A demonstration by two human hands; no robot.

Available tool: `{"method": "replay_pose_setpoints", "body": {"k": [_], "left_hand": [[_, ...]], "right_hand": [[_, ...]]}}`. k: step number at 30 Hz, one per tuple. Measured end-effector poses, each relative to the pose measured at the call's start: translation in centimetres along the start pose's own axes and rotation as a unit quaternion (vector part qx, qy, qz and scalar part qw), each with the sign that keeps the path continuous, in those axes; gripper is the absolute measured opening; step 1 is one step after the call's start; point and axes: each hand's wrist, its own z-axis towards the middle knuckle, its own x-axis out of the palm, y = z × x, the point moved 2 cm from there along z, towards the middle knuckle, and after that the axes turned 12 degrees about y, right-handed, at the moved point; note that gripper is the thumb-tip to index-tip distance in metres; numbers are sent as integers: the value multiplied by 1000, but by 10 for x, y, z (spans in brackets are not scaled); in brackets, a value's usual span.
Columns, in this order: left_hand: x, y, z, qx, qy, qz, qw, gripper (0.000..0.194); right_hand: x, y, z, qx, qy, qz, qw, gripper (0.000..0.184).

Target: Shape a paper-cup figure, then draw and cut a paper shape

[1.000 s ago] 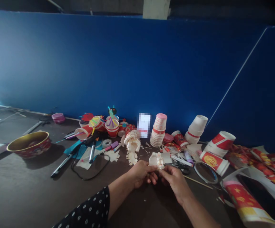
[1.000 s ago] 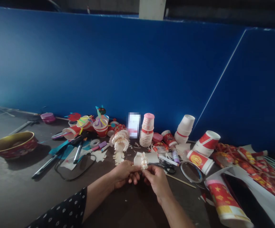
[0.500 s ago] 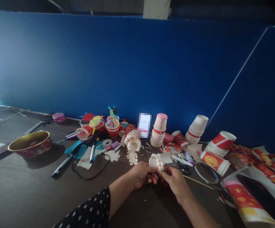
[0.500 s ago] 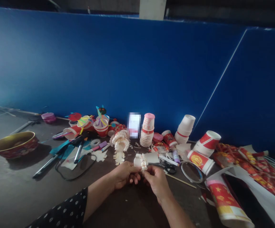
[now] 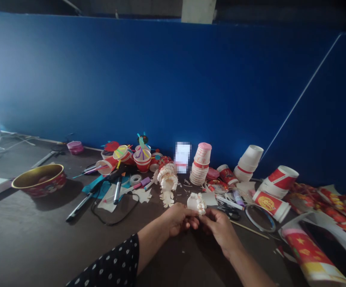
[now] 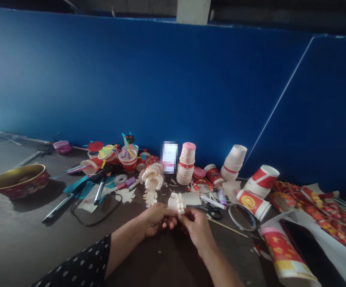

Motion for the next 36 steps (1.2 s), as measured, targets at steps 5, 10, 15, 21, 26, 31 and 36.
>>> {"method": "replay_pose_setpoints", "body": {"k": [5,10,15,21,26,31,36], "left_hand": [[-1,1,-2,-7,4,-35,999,11],[-4,2,-2,-23,31,-30,999,14],[-2,2,-1,0,20,-16,1000,13],[0,3,4,-7,-17,-22,1000,16],[2,-1,2,-23,-23,-45,998,19],[2,-6,-1,-40,-26,-141,989,16],[-2,-4,3,-10,-24,-201,979,12]], "right_hand": [[-2,3,-1,0,-3,-3,1000,24],[-2,6,-3,8,-1,-2,1000,23],[-2,1,0,-1,9,6,1000,23],[-4,-1,2,6,4,-9,1000,27],[-2,2,1,-1,1,-12,1000,27],[-2,0,2,-2,-26,-22,999,25],[-1,4,-5,-46,-107,-78,990,24]]}}
